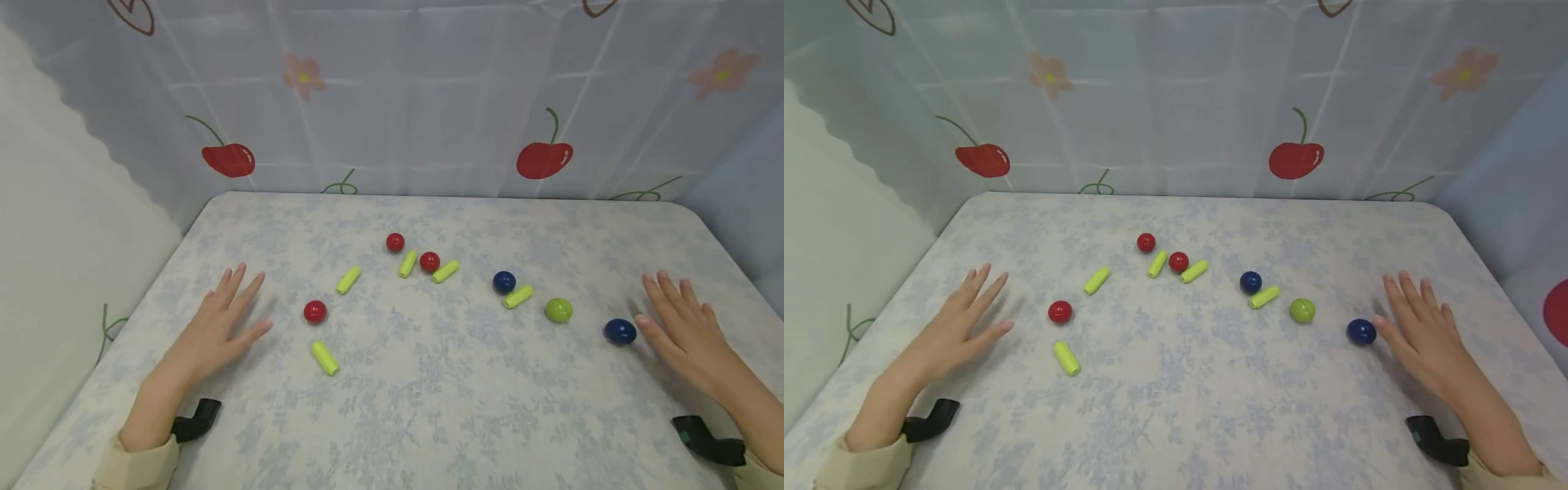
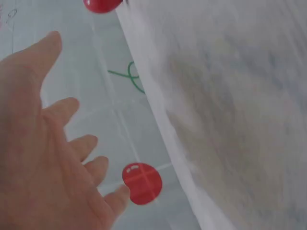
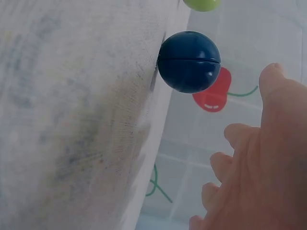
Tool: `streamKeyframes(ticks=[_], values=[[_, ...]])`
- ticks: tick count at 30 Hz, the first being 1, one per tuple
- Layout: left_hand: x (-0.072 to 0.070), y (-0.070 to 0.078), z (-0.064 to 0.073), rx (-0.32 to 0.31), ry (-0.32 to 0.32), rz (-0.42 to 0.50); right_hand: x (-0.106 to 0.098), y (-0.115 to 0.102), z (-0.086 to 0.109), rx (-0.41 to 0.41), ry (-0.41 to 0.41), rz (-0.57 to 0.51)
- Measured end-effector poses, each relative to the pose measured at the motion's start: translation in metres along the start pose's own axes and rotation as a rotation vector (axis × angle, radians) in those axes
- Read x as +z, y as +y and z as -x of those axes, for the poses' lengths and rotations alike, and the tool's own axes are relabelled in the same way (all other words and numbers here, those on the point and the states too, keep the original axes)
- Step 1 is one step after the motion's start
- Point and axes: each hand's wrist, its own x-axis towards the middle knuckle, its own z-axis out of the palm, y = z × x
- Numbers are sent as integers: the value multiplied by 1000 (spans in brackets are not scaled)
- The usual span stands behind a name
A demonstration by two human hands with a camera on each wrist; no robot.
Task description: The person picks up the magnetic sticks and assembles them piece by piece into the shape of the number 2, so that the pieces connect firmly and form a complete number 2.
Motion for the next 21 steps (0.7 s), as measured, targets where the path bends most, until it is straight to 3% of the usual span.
streamKeyframes(ticks=[5, 10, 14, 18, 21], values=[[1, 18, -5, 49, 4, 131, 0, -1, 0, 10, -9, -14], [10, 38, -9, 216, 62, 304, 1, -2, -1, 3, -25, -60], [18, 48, -12, 305, -22, 432, 0, -4, 0, 6, -80, -171], [25, 52, -13, 301, -120, 456, 0, -10, 1, 53, -142, -260], [29, 54, -14, 276, -188, 462, 2, -13, 0, 70, -154, -258]])
